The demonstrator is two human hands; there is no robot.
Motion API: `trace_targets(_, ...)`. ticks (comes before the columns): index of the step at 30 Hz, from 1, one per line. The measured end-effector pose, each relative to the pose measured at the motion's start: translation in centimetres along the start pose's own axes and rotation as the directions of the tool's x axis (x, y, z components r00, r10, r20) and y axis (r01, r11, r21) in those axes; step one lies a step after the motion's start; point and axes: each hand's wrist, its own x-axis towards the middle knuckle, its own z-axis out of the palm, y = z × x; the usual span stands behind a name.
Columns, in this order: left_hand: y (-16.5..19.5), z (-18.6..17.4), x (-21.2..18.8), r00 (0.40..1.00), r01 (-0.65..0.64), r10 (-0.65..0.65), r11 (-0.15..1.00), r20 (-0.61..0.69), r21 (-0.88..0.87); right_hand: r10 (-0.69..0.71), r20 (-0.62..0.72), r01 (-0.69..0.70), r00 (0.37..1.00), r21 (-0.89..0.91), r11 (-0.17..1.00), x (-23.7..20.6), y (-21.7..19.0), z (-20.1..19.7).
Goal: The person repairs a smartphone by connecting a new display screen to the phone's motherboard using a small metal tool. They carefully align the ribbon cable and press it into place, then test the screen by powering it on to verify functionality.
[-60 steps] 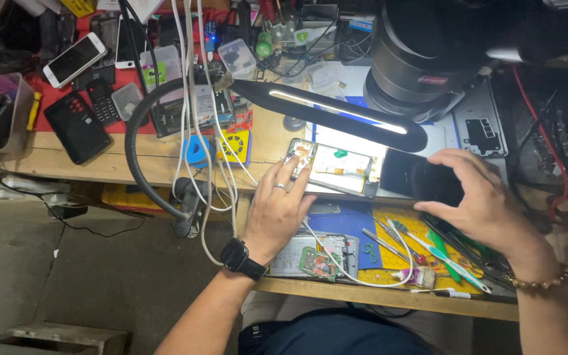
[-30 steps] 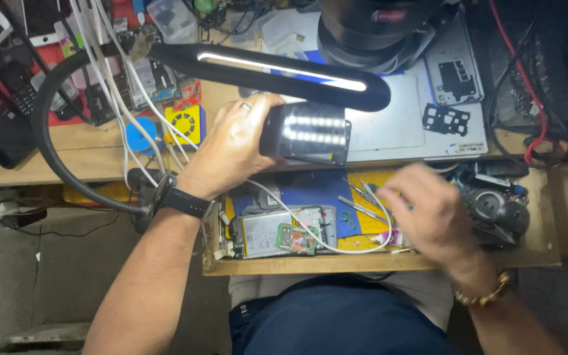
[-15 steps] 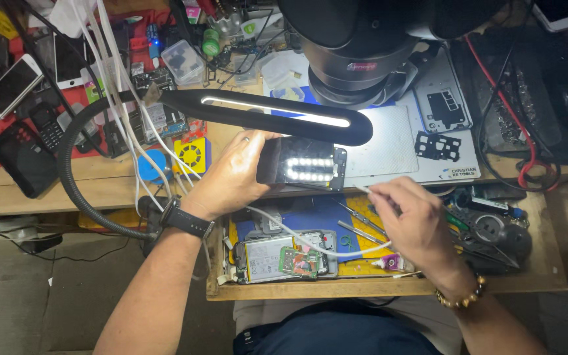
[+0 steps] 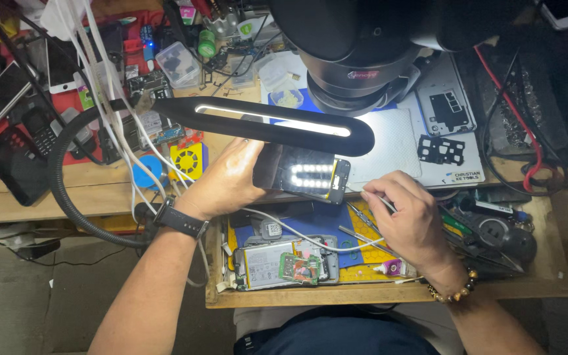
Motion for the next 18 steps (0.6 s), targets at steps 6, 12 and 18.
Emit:
trace_targets(6,-0.6,0.0,0.1,0.999,-0.031,0.031,0.999,0.022,-0.011,-0.012,-0.023,0.012,1.0,-0.016,1.0,-0.3,-0.2,0.2)
trace_targets(12,-0.9,0.1,0.2,0.997,0.004,-0.005,1.0,0.074,0.02,-0.018,-0.046,0.016,0.999,-0.027,0.999,-0.5,-0.1,0.3)
trace_targets(18,-0.9,-0.1,0.2,0.998,-0.028,0.027,0.999,0.062,0.017,0.014,-0.074,-0.017,0.997,-0.03,0.999,-1.2,-0.1,0.9)
